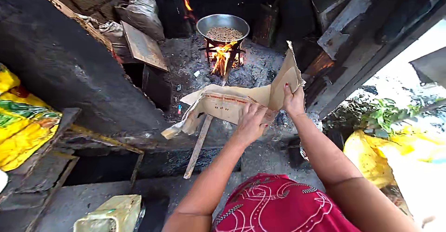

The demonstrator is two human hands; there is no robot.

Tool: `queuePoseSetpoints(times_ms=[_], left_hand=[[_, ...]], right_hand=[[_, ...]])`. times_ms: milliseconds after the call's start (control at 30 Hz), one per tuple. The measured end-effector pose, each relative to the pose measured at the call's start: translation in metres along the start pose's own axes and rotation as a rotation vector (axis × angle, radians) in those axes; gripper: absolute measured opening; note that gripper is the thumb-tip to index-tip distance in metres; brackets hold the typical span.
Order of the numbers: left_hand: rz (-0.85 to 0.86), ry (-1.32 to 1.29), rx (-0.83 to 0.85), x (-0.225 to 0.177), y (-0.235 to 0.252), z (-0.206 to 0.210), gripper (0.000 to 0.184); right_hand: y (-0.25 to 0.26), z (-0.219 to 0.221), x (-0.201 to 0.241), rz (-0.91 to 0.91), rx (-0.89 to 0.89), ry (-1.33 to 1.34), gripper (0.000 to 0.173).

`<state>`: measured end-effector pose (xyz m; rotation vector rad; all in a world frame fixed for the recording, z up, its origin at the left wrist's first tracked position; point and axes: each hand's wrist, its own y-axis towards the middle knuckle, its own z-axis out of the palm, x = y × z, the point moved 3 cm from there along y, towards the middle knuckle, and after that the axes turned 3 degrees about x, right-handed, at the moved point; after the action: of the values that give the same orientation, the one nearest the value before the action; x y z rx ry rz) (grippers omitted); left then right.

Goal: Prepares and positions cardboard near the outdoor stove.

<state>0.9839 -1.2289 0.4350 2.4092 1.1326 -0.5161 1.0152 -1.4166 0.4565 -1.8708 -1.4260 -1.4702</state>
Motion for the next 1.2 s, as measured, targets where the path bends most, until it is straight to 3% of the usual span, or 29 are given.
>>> queuePoseSetpoints(times_ms=[100, 233, 333, 367, 500, 567, 733, 833, 933, 1000, 1067, 1200], left_hand=[[0.078, 0.137, 0.116, -0.024, 0.037, 0.028, 0.061], [0.101, 0.183, 0.409, -0.062, 0.073, 0.057, 0.038], [0.185, 0.027, 0.528, -0.090, 0.087, 0.060, 0.026], [0.203, 0.005, 0.535, -0.097, 0.090, 0.060, 0.022], [0.222, -0.032, 0.569, -0.119, 0.102, 0.059, 0.012], [0.212, -0.029, 0.567, -0.131, 0.105, 0.060, 0.012], [0.315, 0.108, 0.434, -0.155, 0.108, 0.081, 0.021], [0.484, 0.211, 0.300, -0.167, 0.102, 0.099, 0.021], [0.661, 0.279, 0.104, -0.183, 0.092, 0.113, 0.022], [0.710, 0.227, 0.063, -0.193, 0.080, 0.109, 0.023], [0.582, 0.057, -0.018, -0.176, 0.067, 0.094, 0.028], [-0.083, -0.486, -0.353, -0.082, 0.049, 0.063, 0.016]], right_hand=[[0.002, -0.025, 0.000, 0.083, -0.001, -0.042, 0.054], [0.013, -0.069, -0.022, 0.211, 0.024, -0.068, 0.064], [0.023, -0.122, -0.043, 0.024, 0.076, -0.136, 0.103], [0.028, -0.142, -0.050, -0.094, 0.102, -0.203, 0.107], [0.050, -0.194, -0.074, -0.528, 0.243, -0.356, 0.081], [0.051, -0.206, -0.075, -0.599, 0.275, -0.356, 0.067], [0.050, -0.217, -0.065, -0.316, 0.181, -0.517, 0.058], [0.060, -0.216, -0.063, -0.128, 0.257, -0.665, 0.055], [0.077, -0.216, -0.073, -0.023, 0.297, -0.719, 0.051], [0.090, -0.224, -0.085, 0.001, 0.278, -0.701, 0.051], [0.101, -0.245, -0.104, -0.023, 0.217, -0.648, 0.053], [0.120, -0.312, -0.143, -0.108, -0.028, -0.408, 0.049]])
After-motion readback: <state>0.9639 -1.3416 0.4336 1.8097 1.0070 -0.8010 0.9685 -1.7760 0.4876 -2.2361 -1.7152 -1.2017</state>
